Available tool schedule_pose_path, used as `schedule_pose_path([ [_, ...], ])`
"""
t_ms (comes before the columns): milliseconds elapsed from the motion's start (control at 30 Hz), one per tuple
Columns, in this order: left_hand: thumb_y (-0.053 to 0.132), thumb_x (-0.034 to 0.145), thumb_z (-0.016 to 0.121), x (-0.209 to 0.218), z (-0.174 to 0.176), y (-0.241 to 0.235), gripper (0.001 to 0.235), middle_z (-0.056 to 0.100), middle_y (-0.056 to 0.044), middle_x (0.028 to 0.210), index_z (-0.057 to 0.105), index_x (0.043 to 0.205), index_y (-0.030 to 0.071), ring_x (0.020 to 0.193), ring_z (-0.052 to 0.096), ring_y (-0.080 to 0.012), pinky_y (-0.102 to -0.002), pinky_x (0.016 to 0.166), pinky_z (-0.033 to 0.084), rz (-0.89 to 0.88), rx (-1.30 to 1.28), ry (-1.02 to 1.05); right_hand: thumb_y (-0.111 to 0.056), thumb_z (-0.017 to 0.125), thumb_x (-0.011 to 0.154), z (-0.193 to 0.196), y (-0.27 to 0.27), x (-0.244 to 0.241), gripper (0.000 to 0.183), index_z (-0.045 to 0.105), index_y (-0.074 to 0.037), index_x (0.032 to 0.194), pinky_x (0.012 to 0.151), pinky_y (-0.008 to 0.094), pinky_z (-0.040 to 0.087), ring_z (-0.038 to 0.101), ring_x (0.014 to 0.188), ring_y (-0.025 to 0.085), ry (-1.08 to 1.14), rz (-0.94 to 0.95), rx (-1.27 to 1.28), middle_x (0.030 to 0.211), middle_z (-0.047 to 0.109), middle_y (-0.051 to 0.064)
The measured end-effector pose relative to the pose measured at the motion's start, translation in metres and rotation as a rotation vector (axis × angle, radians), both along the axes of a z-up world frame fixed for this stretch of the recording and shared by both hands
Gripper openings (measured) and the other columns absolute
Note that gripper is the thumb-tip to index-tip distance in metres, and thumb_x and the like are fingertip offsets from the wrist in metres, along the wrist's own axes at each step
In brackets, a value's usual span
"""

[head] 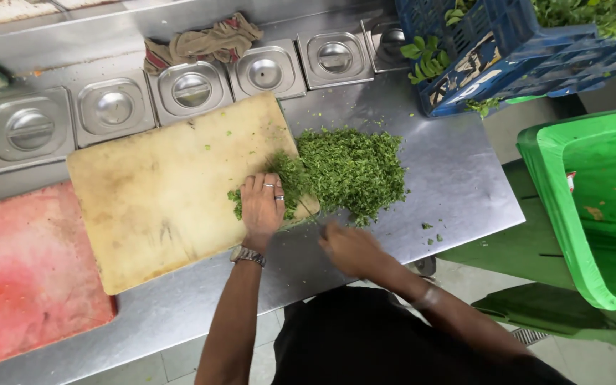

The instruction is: The person chops fresh green herbs with a knife on a cutting board set on a stainless steel prep counter, gathering the pile with their hand between cuts. They briefly lift a bundle of herbs, discard stems into a green waste bin beside the counter, and continue chopping the herbs into finer pieces.

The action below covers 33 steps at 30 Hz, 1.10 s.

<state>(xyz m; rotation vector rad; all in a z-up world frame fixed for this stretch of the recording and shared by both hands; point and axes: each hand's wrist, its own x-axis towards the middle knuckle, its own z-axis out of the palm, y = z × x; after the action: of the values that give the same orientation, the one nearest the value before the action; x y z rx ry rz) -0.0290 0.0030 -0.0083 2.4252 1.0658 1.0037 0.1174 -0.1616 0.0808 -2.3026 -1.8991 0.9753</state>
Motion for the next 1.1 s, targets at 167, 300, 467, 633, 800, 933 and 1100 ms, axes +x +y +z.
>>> schedule_pose_path([
  [167,0.010,0.094,0.056,-0.002,-0.006,-0.002,0.016,0.059,-0.015,0.103,0.061,0.108,0.005,0.099,0.053,-0.0367,-0.050,0.088,0.041,-0.005,0.003,0.002,-0.030,0.049,0.102,-0.048,-0.005,-0.001,0.036,0.051,0.004,0.112,0.072,0.057,0.052,0.070,0.083,0.048,0.085,0.011,0.072,0.092,0.069,0.028],
  [300,0.008,0.093,0.055,-0.002,-0.007,0.001,0.019,0.058,-0.017,0.105,0.060,0.110,0.003,0.100,0.052,-0.0376,-0.050,0.089,0.040,-0.005,0.010,-0.019,-0.034,0.049,0.103,0.018,-0.001,-0.008,0.043,0.049,0.007,0.114,0.076,0.058,0.052,0.069,0.084,0.049,0.102,-0.034,-0.030,0.085,0.070,0.029],
  [467,0.009,0.091,0.056,-0.002,-0.010,-0.001,0.019,0.058,-0.017,0.103,0.060,0.108,0.004,0.100,0.053,-0.0379,-0.051,0.089,0.040,-0.002,-0.002,-0.006,-0.028,0.048,0.100,-0.061,0.003,-0.006,0.044,0.046,0.011,0.120,0.075,0.058,0.053,0.069,0.085,0.049,0.057,0.000,0.060,0.087,0.071,0.029],
  [633,0.008,0.088,0.056,-0.001,-0.007,0.005,0.024,0.056,-0.018,0.101,0.059,0.111,0.003,0.099,0.052,-0.0384,-0.052,0.088,0.040,-0.016,-0.032,-0.034,-0.036,0.050,0.103,-0.024,0.001,-0.009,0.043,0.049,0.006,0.111,0.078,0.060,0.051,0.067,0.089,0.051,0.145,-0.049,0.019,0.091,0.069,0.031],
  [800,0.007,0.092,0.057,-0.003,-0.013,0.001,0.019,0.057,-0.017,0.103,0.058,0.110,0.004,0.100,0.052,-0.0376,-0.052,0.091,0.040,-0.004,-0.045,-0.023,-0.038,0.045,0.103,-0.018,0.006,-0.016,0.044,0.046,0.003,0.117,0.085,0.061,0.050,0.067,0.092,0.052,0.094,-0.101,-0.051,0.091,0.070,0.030],
  [933,0.008,0.086,0.058,-0.002,-0.012,0.003,0.027,0.056,-0.019,0.104,0.058,0.112,0.002,0.099,0.051,-0.0390,-0.052,0.088,0.039,0.001,-0.024,-0.010,-0.040,0.046,0.104,-0.014,0.004,-0.020,0.043,0.049,0.002,0.114,0.084,0.061,0.049,0.066,0.093,0.052,0.188,-0.042,-0.084,0.094,0.068,0.031],
  [1100,0.009,0.092,0.058,-0.002,-0.013,0.003,0.023,0.057,-0.018,0.105,0.058,0.114,0.001,0.100,0.052,-0.0376,-0.051,0.092,0.040,0.013,-0.015,-0.016,-0.039,0.045,0.104,0.012,0.015,-0.025,0.046,0.047,0.005,0.118,0.086,0.059,0.051,0.068,0.095,0.051,0.159,-0.126,-0.149,0.094,0.071,0.032],
])
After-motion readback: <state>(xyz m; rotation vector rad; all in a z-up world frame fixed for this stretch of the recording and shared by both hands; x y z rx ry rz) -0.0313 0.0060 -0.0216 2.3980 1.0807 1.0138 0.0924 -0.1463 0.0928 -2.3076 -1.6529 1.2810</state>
